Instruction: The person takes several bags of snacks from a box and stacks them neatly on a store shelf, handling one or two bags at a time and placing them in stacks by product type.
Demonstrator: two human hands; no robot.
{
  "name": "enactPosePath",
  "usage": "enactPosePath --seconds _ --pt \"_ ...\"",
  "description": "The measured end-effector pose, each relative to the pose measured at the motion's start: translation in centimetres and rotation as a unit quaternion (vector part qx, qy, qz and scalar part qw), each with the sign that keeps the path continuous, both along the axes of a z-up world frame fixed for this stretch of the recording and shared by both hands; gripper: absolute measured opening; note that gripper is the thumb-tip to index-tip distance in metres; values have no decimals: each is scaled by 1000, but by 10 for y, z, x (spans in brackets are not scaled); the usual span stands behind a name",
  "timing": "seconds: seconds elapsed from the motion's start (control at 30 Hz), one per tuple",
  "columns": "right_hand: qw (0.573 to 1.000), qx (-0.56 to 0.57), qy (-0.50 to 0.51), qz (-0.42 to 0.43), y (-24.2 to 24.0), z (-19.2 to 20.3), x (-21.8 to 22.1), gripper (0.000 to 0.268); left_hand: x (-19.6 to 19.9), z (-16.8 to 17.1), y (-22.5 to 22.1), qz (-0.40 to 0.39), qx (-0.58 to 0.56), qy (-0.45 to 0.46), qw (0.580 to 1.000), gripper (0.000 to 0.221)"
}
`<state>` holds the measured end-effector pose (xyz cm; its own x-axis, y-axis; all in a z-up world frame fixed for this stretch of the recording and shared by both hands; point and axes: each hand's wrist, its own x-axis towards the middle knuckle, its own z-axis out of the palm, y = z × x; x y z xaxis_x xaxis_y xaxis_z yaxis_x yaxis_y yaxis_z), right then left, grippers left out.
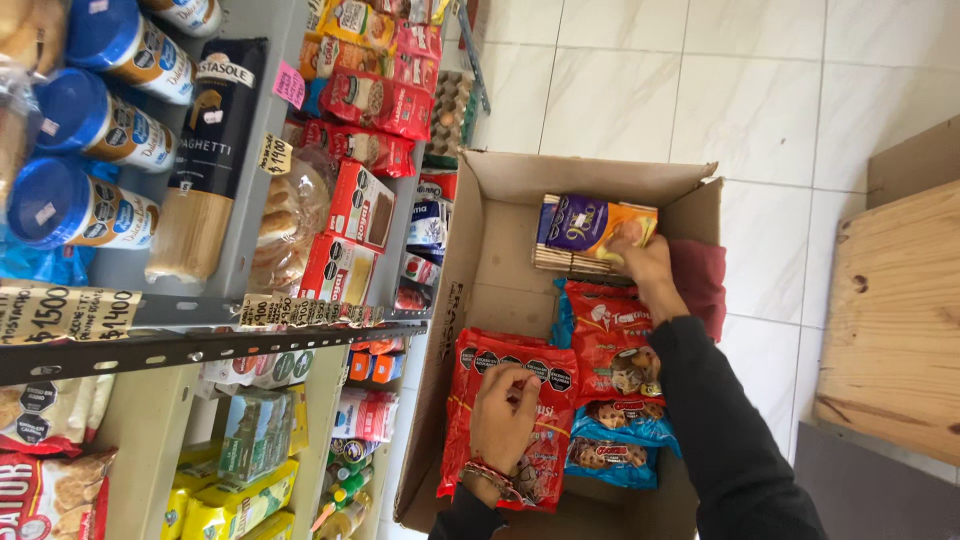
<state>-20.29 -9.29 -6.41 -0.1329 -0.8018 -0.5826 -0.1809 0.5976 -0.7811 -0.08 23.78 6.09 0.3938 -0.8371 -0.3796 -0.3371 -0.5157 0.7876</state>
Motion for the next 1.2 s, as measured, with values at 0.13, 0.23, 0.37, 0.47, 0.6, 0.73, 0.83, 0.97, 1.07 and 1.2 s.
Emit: enactPosePath --seconds 0.13,0.23,0.37,0.47,0.6,0.73,0.83,0.97,1.07,1.2 --pt "988 67 -136 -31 29 63 7 58 0 -5 -1 -9 -13 16 1000 20" --pt "969 115 -218 -37 55 70 -4 52 2 -16 2 -13 -54 42 998 26" --pt "941 60 -332 -4 100 50 4 57 14 8 -14 37 16 141 989 56" --pt "916 60 -396 -4 124 65 34 43 29 31 -45 49 29 253 966 120" --pt "880 -7 -474 32 147 115 89 34 61 74 -94 128 -162 321 924 98" --pt "855 -41 -502 122 150 102 112 21 117 62 -115 199 -249 267 909 52" --pt "830 -112 -509 198 152 191 149 57 145 146 -102 186 -325 269 888 47" --pt "824 -206 -469 242 116 188 205 53 191 201 -71 157 -402 236 871 48" --pt "803 -250 -453 298 115 244 245 49 208 270 -27 165 -425 211 864 46" --pt "765 -299 -415 393 185 367 278 57 238 322 42 168 -466 140 857 50"
